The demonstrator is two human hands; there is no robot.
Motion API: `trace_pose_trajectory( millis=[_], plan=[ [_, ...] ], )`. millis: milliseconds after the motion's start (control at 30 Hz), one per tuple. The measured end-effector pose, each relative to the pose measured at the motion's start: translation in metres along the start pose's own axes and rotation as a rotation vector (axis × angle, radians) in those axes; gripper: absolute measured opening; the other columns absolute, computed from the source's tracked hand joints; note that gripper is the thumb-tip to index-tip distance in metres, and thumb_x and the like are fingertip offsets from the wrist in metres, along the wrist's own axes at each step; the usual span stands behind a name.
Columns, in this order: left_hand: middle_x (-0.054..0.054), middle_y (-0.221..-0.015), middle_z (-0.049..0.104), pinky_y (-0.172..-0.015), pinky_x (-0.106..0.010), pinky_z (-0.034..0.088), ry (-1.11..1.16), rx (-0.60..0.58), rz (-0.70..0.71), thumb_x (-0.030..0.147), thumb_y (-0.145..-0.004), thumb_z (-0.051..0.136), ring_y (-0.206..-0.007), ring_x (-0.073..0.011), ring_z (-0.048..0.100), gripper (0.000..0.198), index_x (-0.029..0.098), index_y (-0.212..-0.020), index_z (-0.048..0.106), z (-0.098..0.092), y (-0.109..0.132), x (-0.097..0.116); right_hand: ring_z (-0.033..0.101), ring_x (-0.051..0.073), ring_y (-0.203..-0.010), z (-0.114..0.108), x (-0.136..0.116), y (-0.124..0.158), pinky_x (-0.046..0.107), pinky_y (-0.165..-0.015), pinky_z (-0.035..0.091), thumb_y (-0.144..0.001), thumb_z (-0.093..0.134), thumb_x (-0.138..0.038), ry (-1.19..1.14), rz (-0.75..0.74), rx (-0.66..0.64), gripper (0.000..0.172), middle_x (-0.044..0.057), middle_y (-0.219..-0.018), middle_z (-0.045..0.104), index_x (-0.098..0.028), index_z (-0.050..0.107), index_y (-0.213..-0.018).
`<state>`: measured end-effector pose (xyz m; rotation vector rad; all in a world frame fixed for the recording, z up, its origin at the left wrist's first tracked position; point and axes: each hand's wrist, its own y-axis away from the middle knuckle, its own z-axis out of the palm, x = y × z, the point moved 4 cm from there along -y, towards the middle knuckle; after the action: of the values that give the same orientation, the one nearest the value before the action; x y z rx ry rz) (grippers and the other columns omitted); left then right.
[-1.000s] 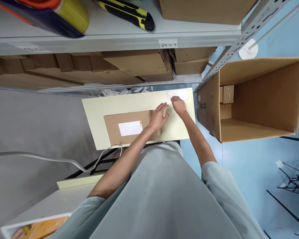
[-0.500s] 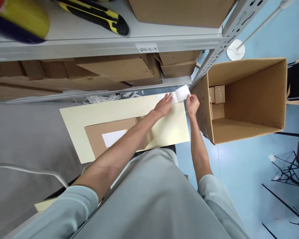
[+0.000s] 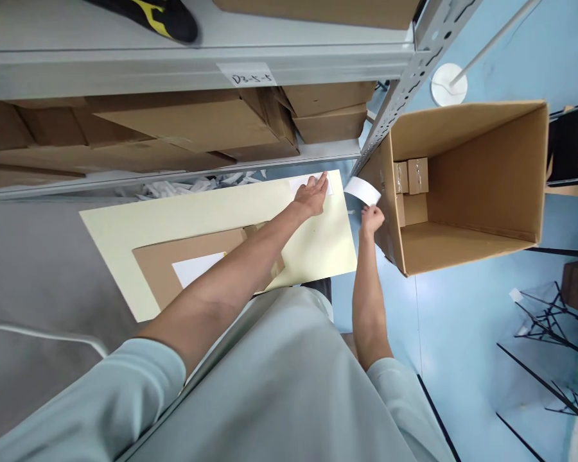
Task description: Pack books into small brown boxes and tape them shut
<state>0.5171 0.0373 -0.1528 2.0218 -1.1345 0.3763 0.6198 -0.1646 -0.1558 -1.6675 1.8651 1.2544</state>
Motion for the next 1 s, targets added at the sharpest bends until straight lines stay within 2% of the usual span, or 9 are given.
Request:
trace_pose_trajectory(
  millis=[67, 167, 233, 333, 433, 567, 667, 800, 1000],
  plan=[
    [-0.016, -0.185, 0.02, -0.128, -0.07, 0.04, 0.03, -0.011, -0.021, 0.036, -0.082, 0.08, -0.166, -0.0505, 0.026, 0.094, 0.013, -0.166, 0.046, -0.002, -0.001, 0.001, 0.079, 0.021, -0.075, -0.013, 0.015, 0.019, 0.025, -0.056, 0.058, -0.11, 0.037, -0.046, -0.059, 0.154, 0.136, 0.045, 0.011, -0.083, 0.077, -0.019, 0.064, -0.086],
    [-0.019, -0.184, 0.022, -0.13, -0.064, 0.04, 0.117, -0.025, -0.045, 0.034, -0.086, 0.075, -0.168, -0.0469, 0.027, 0.085, 0.01, -0.163, 0.049, -0.009, 0.013, 0.008, 0.08, 0.023, -0.08, -0.029, 0.015, 0.055, 0.028, -0.059, 0.062, -0.108, 0.042, -0.054, -0.097, 0.132, 0.221, 0.045, 0.012, -0.091, 0.079, -0.019, 0.066, -0.092],
    [-0.02, -0.183, 0.025, -0.136, -0.059, 0.034, 0.184, 0.0, 0.001, 0.032, -0.09, 0.069, -0.169, -0.042, 0.026, 0.079, 0.007, -0.163, 0.049, -0.014, 0.04, 0.018, 0.081, 0.025, -0.085, -0.04, 0.002, 0.081, 0.035, -0.071, 0.068, -0.106, 0.047, -0.059, -0.1, 0.033, 0.28, 0.046, 0.012, -0.094, 0.079, -0.02, 0.068, -0.095],
    [-0.015, -0.179, 0.038, -0.14, -0.048, 0.027, 0.359, 0.107, 0.139, 0.032, -0.098, 0.06, -0.168, -0.031, 0.033, 0.069, 0.013, -0.164, 0.049, -0.023, 0.108, 0.037, 0.08, 0.028, -0.095, -0.053, -0.036, 0.118, 0.044, -0.084, 0.069, -0.106, 0.052, -0.06, -0.029, -0.229, 0.28, 0.045, 0.014, -0.102, 0.079, -0.021, 0.072, -0.097],
    [-0.013, -0.172, 0.05, -0.131, -0.048, 0.044, 0.7, 0.181, 0.113, 0.045, -0.104, 0.056, -0.159, -0.0299, 0.051, 0.063, 0.021, -0.163, 0.053, -0.027, 0.186, 0.045, 0.077, 0.03, -0.114, -0.049, -0.081, 0.163, 0.048, -0.093, 0.068, -0.107, 0.056, -0.054, 0.06, -0.553, 0.101, 0.037, 0.016, -0.12, 0.077, -0.023, 0.075, -0.1],
    [-0.016, -0.157, 0.065, -0.117, -0.045, 0.057, 1.101, 0.307, -0.005, 0.065, -0.099, 0.064, -0.145, -0.0326, 0.064, 0.066, 0.022, -0.15, 0.064, -0.034, 0.275, 0.034, 0.073, 0.032, -0.125, -0.02, -0.114, 0.242, 0.056, -0.108, 0.062, -0.107, 0.058, -0.041, 0.183, -0.863, -0.312, 0.024, 0.016, -0.129, 0.076, -0.027, 0.077, -0.103],
    [-0.013, -0.126, 0.08, -0.107, -0.042, 0.06, 1.208, 0.44, -0.099, 0.073, -0.095, 0.067, -0.123, -0.0304, 0.074, 0.063, 0.02, -0.129, 0.073, -0.04, 0.328, 0.009, 0.073, 0.031, -0.127, 0.006, -0.118, 0.308, 0.055, -0.11, 0.062, -0.107, 0.056, -0.032, 0.251, -1.026, -0.578, 0.023, 0.016, -0.133, 0.076, -0.028, 0.078, -0.111],
    [-0.007, -0.099, 0.081, -0.095, -0.039, 0.062, 1.196, 0.631, -0.235, 0.079, -0.091, 0.064, -0.105, -0.0275, 0.076, 0.061, 0.019, -0.103, 0.075, -0.047, 0.39, -0.036, 0.069, 0.028, -0.137, 0.024, -0.119, 0.377, 0.051, -0.116, 0.06, -0.107, 0.058, -0.03, 0.309, -1.174, -0.84, 0.024, 0.011, -0.142, 0.073, -0.032, 0.078, -0.12],
    [-0.003, -0.075, 0.076, -0.071, -0.034, 0.063, 1.275, 0.466, -0.242, 0.078, -0.077, 0.081, -0.073, -0.0229, 0.076, 0.06, 0.019, -0.089, 0.078, -0.046, 0.464, -0.077, 0.059, 0.033, -0.148, 0.019, -0.154, 0.405, 0.06, -0.121, 0.052, -0.105, 0.066, -0.036, 0.294, -1.127, -0.861, 0.012, 0.012, -0.149, 0.069, -0.03, 0.076, -0.109]
  ],
)
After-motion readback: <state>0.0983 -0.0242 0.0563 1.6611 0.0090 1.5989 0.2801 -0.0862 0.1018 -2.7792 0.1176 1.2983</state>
